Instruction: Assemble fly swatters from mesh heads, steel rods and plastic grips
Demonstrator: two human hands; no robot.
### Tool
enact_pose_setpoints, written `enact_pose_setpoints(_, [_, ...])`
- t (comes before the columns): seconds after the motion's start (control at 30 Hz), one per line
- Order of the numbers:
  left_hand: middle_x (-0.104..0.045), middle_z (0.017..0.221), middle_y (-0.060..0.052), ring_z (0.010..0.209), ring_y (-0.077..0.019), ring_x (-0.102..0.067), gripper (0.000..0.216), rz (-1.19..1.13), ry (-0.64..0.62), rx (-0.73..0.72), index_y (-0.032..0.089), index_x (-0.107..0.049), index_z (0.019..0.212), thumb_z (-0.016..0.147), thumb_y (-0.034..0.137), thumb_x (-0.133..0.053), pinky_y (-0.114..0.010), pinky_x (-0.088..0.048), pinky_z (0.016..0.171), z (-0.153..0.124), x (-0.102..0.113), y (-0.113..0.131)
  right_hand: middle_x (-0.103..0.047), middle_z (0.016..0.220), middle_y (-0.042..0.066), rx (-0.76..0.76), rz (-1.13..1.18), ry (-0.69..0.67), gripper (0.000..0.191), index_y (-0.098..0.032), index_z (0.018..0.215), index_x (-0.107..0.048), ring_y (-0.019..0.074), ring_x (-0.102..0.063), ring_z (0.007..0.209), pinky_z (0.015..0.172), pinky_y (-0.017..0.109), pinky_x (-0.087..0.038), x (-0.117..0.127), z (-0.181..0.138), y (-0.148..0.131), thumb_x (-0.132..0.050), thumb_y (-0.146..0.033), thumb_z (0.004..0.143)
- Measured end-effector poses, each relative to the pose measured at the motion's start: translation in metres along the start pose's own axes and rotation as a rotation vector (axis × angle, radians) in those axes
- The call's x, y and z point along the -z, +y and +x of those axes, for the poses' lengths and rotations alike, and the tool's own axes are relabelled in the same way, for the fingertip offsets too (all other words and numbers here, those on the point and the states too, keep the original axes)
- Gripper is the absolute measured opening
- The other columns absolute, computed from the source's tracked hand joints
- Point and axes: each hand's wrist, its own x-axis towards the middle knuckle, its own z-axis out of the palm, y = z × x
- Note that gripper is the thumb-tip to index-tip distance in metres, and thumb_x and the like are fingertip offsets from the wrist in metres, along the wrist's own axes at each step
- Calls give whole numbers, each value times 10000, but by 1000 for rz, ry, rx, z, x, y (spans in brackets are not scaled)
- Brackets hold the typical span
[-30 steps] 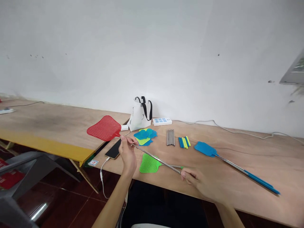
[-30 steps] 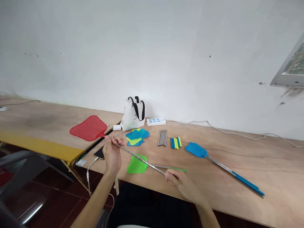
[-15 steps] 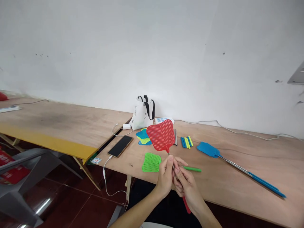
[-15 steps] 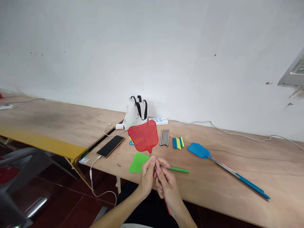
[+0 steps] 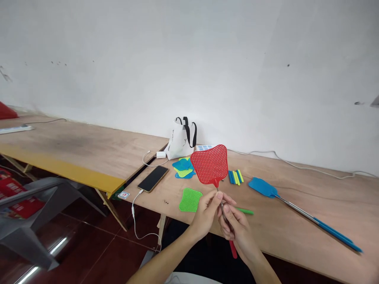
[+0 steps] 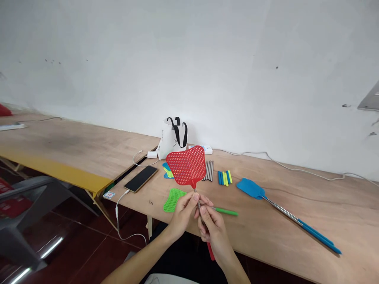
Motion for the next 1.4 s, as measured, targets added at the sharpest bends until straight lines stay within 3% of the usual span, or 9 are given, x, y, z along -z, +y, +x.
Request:
enact_pose_setpoints(0.27, [-737,886,-99,512,-84,-503,426,-91,53,33,146,-676,919,957,562,-595,-219,-392,493,4,7,5,-362,514,-109,-44,-24,-41,513,-211,814,-515,31,-176,421,402,199,-117,1,3,0,-637,-708,853])
enact_pose_setpoints(0.53, [-733,886,-80,479,-66,-413,496,-107,217,14,172,-553,750,939,630,-572,-229,-384,507,1,0,-26,-315,515,-118,-62,-90,-11,583,-208,765,-516,25,-162,414,384,192,-90,-1,4,-4,-644,-777,788])
enact_pose_setpoints(0.9, [-682,799,-57,620,-132,-511,502,-61,216,29,189,-580,733,931,650,-573,-261,-430,629,-4,-4,-34,-292,534,-120,-51,-66,44,588,-211,745,-492,23,-166,423,389,190,-88,-2,6,-1,-685,-766,759])
enact_pose_setpoints(1.03, [-618,694,-22,574,-123,-480,487,-126,215,38,190,-583,733,922,639,-598,-251,-376,569,-2,-2,-37,-310,518,-124,-83,-42,43,574,-218,811,-516,26,-163,418,397,200,-96,-4,7,-4,-698,-759,751])
enact_pose_setpoints(1.23, [-670,769,-51,629,-143,-566,437,-134,128,-16,169,-630,755,941,565,-622,-293,-466,679,2,5,-15,-329,532,-104,-26,-148,-55,568,-208,764,-517,35,-200,431,410,212,-130,1,2,-9,-624,-763,815])
enact_pose_setpoints(1.4, [-624,743,-13,721,-161,-613,387,-260,344,-168,185,-609,760,880,534,-724,-299,-505,742,16,37,21,-365,562,-84,-47,-326,-181,535,-215,740,-484,56,-241,470,419,213,-159,10,-3,-15,-523,-721,912])
